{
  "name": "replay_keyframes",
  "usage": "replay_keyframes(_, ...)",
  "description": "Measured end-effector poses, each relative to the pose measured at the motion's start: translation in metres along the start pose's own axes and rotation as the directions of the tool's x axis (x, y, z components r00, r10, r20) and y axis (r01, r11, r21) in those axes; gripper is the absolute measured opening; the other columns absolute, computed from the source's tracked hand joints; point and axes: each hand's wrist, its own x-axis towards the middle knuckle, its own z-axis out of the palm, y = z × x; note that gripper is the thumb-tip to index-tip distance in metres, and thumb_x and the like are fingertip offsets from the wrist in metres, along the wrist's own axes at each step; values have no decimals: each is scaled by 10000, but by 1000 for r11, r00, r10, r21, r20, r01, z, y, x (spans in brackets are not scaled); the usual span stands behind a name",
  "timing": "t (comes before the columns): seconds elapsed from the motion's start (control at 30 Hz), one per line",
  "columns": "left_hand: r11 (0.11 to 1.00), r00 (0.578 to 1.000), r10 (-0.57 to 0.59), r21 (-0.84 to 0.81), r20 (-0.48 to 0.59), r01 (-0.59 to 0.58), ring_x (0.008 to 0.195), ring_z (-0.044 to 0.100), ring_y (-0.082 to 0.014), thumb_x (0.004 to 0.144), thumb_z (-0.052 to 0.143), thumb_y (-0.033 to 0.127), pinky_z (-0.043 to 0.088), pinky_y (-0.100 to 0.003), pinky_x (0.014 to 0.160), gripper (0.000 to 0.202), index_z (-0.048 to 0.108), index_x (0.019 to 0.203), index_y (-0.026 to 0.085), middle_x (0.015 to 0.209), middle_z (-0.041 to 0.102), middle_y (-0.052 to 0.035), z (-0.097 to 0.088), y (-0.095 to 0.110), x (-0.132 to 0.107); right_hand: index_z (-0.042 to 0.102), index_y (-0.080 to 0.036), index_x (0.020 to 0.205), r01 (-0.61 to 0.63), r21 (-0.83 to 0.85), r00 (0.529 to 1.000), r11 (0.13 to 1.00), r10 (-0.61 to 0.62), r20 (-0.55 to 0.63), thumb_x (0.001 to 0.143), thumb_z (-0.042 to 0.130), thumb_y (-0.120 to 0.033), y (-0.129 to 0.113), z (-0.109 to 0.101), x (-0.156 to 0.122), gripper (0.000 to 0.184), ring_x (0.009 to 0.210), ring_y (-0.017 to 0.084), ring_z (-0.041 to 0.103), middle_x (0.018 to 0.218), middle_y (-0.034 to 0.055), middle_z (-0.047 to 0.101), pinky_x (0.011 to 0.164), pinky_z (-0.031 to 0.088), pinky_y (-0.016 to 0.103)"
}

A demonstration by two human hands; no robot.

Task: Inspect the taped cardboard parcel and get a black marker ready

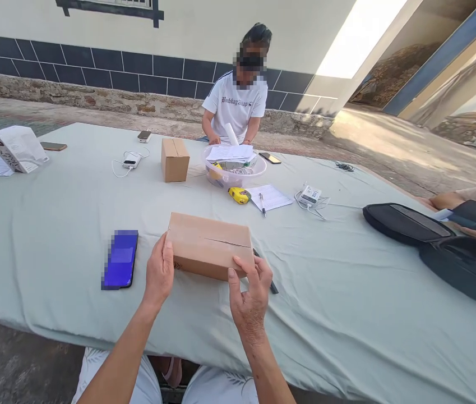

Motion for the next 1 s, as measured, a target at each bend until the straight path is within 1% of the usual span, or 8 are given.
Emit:
replay_keyframes(0.13,999,998,48,0,-46,-48,1468,512,-270,1062,396,539,356,-438,1272,558,593,1462,203,1526,602,-129,-6,-13,-18,688,-250,1179,-13,3,1000,1000,13,16,1005,603,-338,-8,-10,-12,213,1213,279,577,1284,131,511,942,564,494)
replay_keyframes(0.23,997,996,80,12,-47,-79,1448,533,-262,1064,391,537,371,-435,1266,561,589,1468,202,1522,608,-128,-9,-18,-25,692,-254,1182,-29,24,1000,999,29,8,992,623,-336,-12,-16,-20,219,1222,282,573,1286,127,517,960,563,506)
replay_keyframes(0.37,998,994,63,34,-95,-60,1425,556,-283,1050,411,538,394,-448,1252,559,629,1420,181,1482,636,-146,-11,-15,-28,709,-262,1153,-109,74,993,991,106,46,977,644,-372,-16,-23,-21,217,1201,278,589,1290,119,524,981,558,523)
replay_keyframes(0.47,1000,996,28,12,-89,-27,1427,555,-284,1046,431,482,402,-432,1247,515,642,1403,176,1463,650,-136,-12,-9,-33,690,-271,1173,-245,134,966,960,230,115,984,618,-402,-22,-33,-18,241,1231,285,584,1298,120,548,956,556,506)
replay_keyframes(0.57,1000,994,-2,-17,-111,0,1437,541,-269,1035,448,385,415,-398,1235,479,611,1438,186,1498,627,-108,-14,-1,-42,586,-294,1330,-386,224,922,895,363,137,985,590,-432,-29,-46,-17,372,1258,287,569,1352,124,569,924,550,469)
replay_keyframes(0.7,1000,995,-18,-23,-103,16,1382,581,-268,1006,459,304,482,-376,1159,483,582,1461,195,1475,640,-98,-15,10,-51,475,-298,1480,-490,363,868,793,480,123,966,599,-469,-33,-56,-16,555,1217,263,583,1265,99,597,1002,514,469)
replay_keyframes(0.83,997,996,5,-82,-85,-12,1327,624,-244,974,471,261,519,-328,1090,479,588,1434,197,1417,673,-91,-14,15,-53,516,-281,1476,-534,394,839,748,525,141,953,608,-494,-31,-60,-16,572,1207,269,585,1217,92,607,1064,479,498)
replay_keyframes(1.0,990,995,-22,-139,-93,9,1197,676,-213,908,546,226,533,-310,1032,457,600,1361,208,1239,734,-75,-13,6,-53,589,-263,1410,-529,393,845,752,508,165,971,589,-513,-35,-68,-14,505,1221,281,585,1292,115,614,1073,479,508)
